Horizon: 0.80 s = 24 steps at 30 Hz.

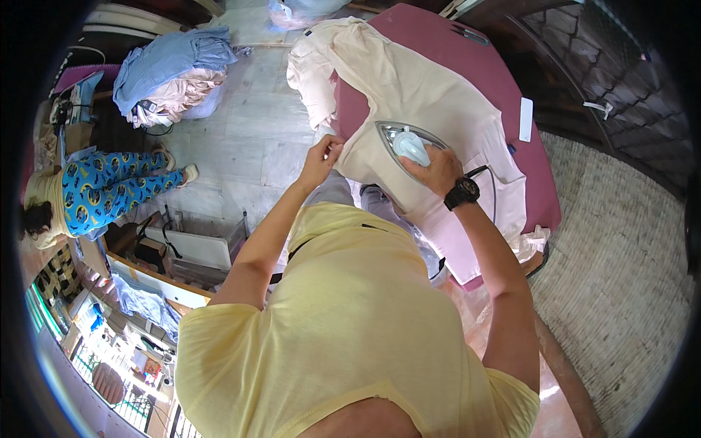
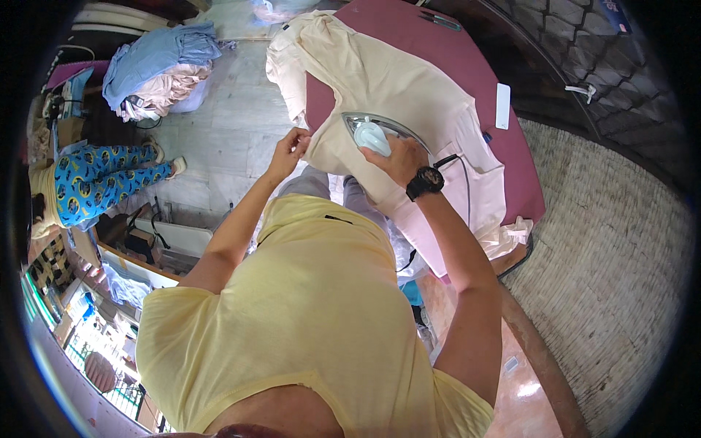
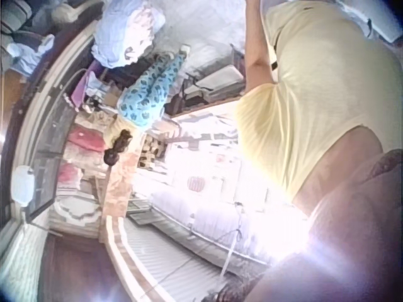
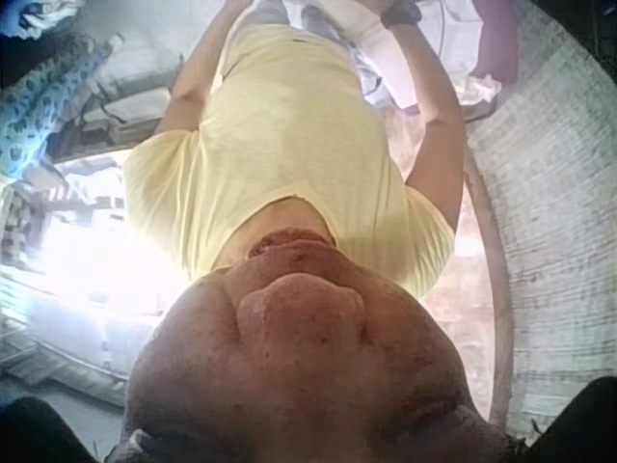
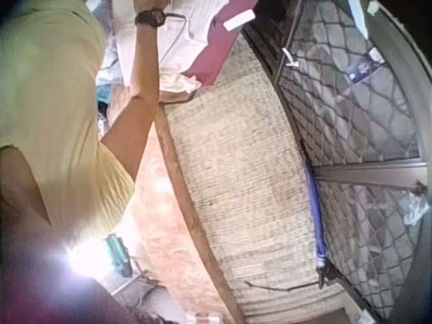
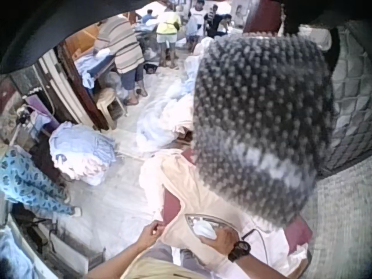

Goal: The person irons a shirt on a board, then picks up another shirt from a pile and prepares to iron it.

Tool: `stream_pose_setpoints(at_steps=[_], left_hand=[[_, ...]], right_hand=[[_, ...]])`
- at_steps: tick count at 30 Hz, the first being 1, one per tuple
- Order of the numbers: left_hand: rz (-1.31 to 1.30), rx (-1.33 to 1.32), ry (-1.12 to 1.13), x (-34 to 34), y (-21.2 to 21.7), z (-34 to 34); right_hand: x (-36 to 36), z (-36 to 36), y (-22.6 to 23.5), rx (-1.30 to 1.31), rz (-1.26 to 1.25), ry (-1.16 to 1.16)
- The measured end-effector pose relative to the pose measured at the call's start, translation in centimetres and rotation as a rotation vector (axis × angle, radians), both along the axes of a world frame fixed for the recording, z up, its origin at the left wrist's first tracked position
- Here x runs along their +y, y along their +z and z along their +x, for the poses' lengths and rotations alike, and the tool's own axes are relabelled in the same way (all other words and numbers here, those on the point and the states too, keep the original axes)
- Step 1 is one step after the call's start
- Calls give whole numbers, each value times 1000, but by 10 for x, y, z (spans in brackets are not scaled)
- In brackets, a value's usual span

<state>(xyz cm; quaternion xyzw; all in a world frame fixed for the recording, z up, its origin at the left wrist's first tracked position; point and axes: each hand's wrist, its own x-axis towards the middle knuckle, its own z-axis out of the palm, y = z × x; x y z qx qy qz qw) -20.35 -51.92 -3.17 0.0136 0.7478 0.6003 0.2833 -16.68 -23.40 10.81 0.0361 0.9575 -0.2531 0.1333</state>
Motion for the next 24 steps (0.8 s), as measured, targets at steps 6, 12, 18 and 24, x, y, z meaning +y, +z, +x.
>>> stream_pose_setpoints(at_steps=[6, 12, 18, 24], left_hand=[[-271, 500, -111, 10, 5, -10], [-411, 555, 70, 7, -8, -31], [-79, 441, 424, 46, -14, -151], [-220, 788, 183, 81, 49, -187]], right_hand=[[-2, -4, 4, -20, 27, 28], [-1, -6, 3, -60, -16, 57], [-53, -38, 0, -15, -46, 88], [-45, -24, -3, -60, -51, 35]])
